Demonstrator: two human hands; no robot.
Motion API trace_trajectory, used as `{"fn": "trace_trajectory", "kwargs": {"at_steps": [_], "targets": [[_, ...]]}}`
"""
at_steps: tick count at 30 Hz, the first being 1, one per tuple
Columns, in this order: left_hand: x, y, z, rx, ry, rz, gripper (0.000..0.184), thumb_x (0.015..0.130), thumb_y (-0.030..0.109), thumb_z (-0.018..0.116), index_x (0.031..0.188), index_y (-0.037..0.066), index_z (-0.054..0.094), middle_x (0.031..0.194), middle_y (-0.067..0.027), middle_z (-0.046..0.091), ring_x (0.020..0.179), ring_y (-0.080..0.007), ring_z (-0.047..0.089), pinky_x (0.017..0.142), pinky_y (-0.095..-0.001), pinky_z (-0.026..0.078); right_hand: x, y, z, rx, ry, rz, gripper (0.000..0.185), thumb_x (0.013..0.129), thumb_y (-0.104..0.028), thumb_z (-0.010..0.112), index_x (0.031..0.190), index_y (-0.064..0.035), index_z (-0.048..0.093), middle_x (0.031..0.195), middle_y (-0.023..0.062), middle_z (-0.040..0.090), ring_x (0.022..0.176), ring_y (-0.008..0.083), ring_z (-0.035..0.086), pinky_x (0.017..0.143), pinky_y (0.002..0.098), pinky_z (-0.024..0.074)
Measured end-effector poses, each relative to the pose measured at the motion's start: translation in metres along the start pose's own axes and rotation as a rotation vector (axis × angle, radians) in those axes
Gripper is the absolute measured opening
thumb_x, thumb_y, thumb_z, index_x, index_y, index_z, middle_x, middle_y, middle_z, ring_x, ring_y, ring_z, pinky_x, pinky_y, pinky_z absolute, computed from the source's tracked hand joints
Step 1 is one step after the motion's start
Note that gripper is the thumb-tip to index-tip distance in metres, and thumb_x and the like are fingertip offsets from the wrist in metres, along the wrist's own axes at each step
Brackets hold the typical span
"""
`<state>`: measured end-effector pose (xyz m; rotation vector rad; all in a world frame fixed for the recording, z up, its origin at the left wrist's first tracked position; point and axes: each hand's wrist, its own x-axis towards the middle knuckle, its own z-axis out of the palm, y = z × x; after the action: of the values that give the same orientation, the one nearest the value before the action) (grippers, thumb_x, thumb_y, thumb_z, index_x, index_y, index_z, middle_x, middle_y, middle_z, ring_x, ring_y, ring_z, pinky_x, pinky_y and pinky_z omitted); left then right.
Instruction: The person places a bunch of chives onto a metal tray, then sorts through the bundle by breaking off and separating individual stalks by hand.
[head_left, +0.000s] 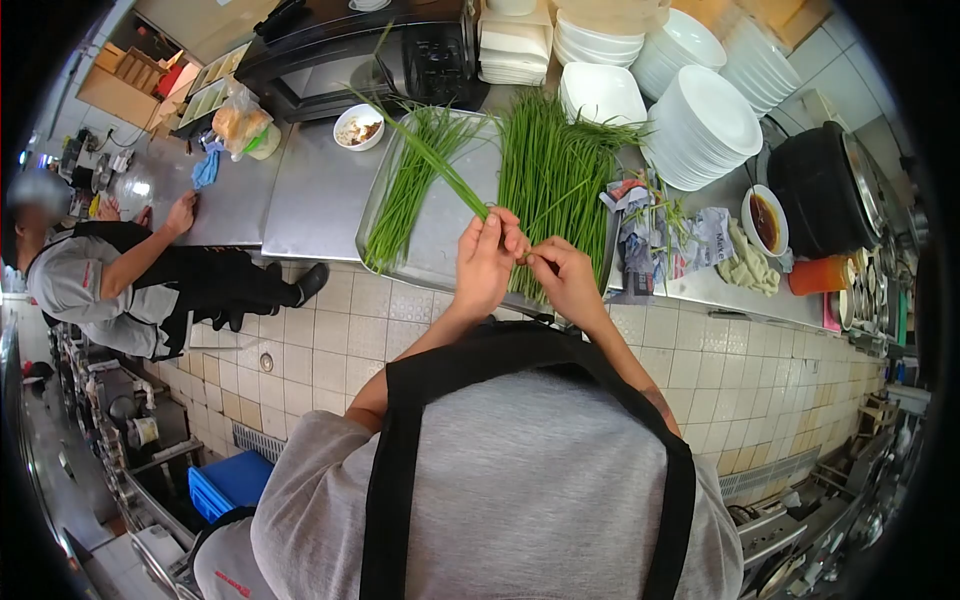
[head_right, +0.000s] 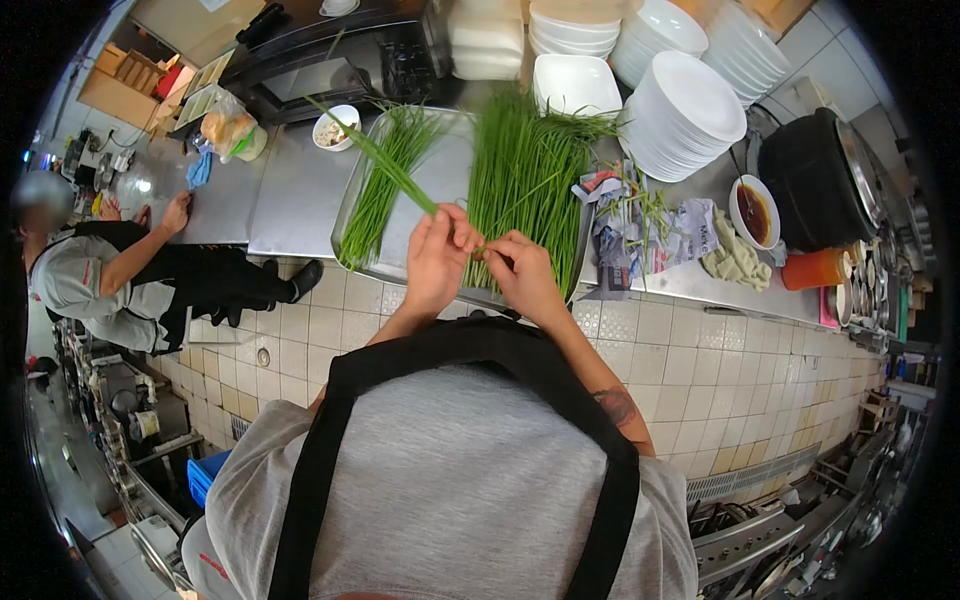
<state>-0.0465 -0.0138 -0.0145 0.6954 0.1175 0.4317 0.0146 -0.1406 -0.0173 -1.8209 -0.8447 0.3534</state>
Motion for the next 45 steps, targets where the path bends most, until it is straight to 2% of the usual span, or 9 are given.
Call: {"fn": "trace_trajectory", "kwargs": {"at_steps": [6, 9, 15, 18, 21, 25, 29, 38, 45], "targets": [[0.001, -0.013, 0.005, 0.096, -0.077, 0.088, 0.020, 0.099, 0.019, 0.036, 0.093, 0.003, 0.047, 0.070, -0.0009, 0.040, 0.065, -0.0099, 0.038, 0.062, -0.0241, 0.036, 0.001, 0.022, 0.017, 0.728, 0.130, 0.376, 0.016, 0.085, -0.008, 0.053, 0.083, 0.0031, 0.064, 0.064, 0.0012, 0.051, 0.056, 0.0058, 0.044, 0.051, 0.0214, 0.0364], [0.002, -0.016, 0.000, 0.236, -0.092, 0.126, 0.020, 0.099, 0.018, 0.036, 0.091, 0.003, 0.047, 0.069, 0.0009, 0.039, 0.064, -0.0073, 0.035, 0.059, -0.0218, 0.033, 0.003, 0.024, 0.019, 0.781, 0.126, 0.440, 0.018, 0.085, -0.008, 0.050, 0.082, 0.0025, 0.064, 0.061, -0.0003, 0.051, 0.053, 0.0057, 0.043, 0.049, 0.0210, 0.0342], [0.002, -0.017, -0.006, 0.356, -0.093, 0.137, 0.021, 0.099, 0.018, 0.036, 0.089, 0.003, 0.047, 0.066, 0.0033, 0.037, 0.060, -0.0049, 0.032, 0.056, -0.0204, 0.030, 0.009, 0.017, 0.020, 0.222, 0.145, 0.401, 0.015, 0.080, -0.010, 0.055, 0.080, 0.0010, 0.064, 0.057, 0.0047, 0.051, 0.050, 0.0131, 0.049, 0.046, 0.0268, 0.0381], [0.005, -0.017, -0.011, 0.346, -0.069, 0.126, 0.021, 0.099, 0.018, 0.036, 0.088, 0.004, 0.047, 0.066, 0.0045, 0.036, 0.060, -0.0041, 0.031, 0.055, -0.0199, 0.030, 0.012, 0.016, 0.021, -0.316, 0.251, -0.053, 0.012, 0.076, -0.011, 0.058, 0.076, -0.0002, 0.063, 0.064, 0.0134, 0.055, 0.053, 0.0262, 0.057, 0.051, 0.0344, 0.0449], [0.011, -0.008, -0.020, 0.467, 0.023, 0.055, 0.021, 0.097, 0.019, 0.039, 0.086, 0.004, 0.050, 0.064, 0.0024, 0.041, 0.057, -0.0048, 0.036, 0.052, -0.0216, 0.031, 0.010, 0.025, 0.008, -0.665, 0.092, 0.043, 0.012, 0.074, -0.012, 0.059, 0.073, -0.0007, 0.062, 0.076, 0.0179, 0.058, 0.062, 0.0354, 0.059, 0.057, 0.0408, 0.0485], [0.029, 0.018, -0.074, 1.122, 0.200, -0.026, 0.020, 0.092, 0.013, 0.044, 0.083, 0.001, 0.057, 0.062, -0.0093, 0.053, 0.052, -0.0168, 0.050, 0.049, -0.0306, 0.038, 0.020, 0.033, -0.022, -0.655, 0.265, 0.060, 0.010, 0.076, -0.012, 0.058, 0.074, -0.0029, 0.062, 0.081, 0.0173, 0.058, 0.065, 0.0363, 0.059, 0.060, 0.0435, 0.0492], [0.031, 0.044, -0.132, 1.871, 0.426, 0.292, 0.012, 0.080, 0.002, 0.050, 0.086, -0.002, 0.058, 0.073, -0.0202, 0.058, 0.063, -0.0371, 0.057, 0.059, -0.0448, 0.045, 0.033, 0.061, -0.072, -0.829, 0.445, 0.146, 0.012, 0.078, -0.014, 0.059, 0.083, -0.0036, 0.064, 0.086, 0.0181, 0.059, 0.069, 0.0371, 0.060, 0.062, 0.0443, 0.0485], [0.025, 0.053, -0.110, 2.136, 0.542, 0.390, 0.027, 0.073, 0.008, 0.064, 0.098, 0.001, 0.059, 0.090, -0.0190, 0.054, 0.091, -0.0401, 0.049, 0.075, -0.0469, 0.044, 0.016, 0.110, -0.104, -0.817, 0.580, 0.147, 0.050, 0.073, -0.008, 0.066, 0.121, -0.0032, 0.050, 0.114, 0.0222, 0.049, 0.100, 0.0385, 0.052, 0.083, 0.0417, 0.0440], [0.021, -0.031, -0.115, 1.621, 0.011, -0.215, 0.022, 0.066, 0.023, 0.072, 0.073, 0.003, 0.068, 0.074, -0.0175, 0.064, 0.072, -0.0336, 0.062, 0.068, -0.0397, 0.050, 0.018, 0.073, -0.066, -0.594, 0.442, -0.039, 0.046, 0.073, -0.008, 0.067, 0.116, -0.0040, 0.053, 0.111, 0.0193, 0.049, 0.102, 0.0362, 0.051, 0.085, 0.0391, 0.0434]]}}
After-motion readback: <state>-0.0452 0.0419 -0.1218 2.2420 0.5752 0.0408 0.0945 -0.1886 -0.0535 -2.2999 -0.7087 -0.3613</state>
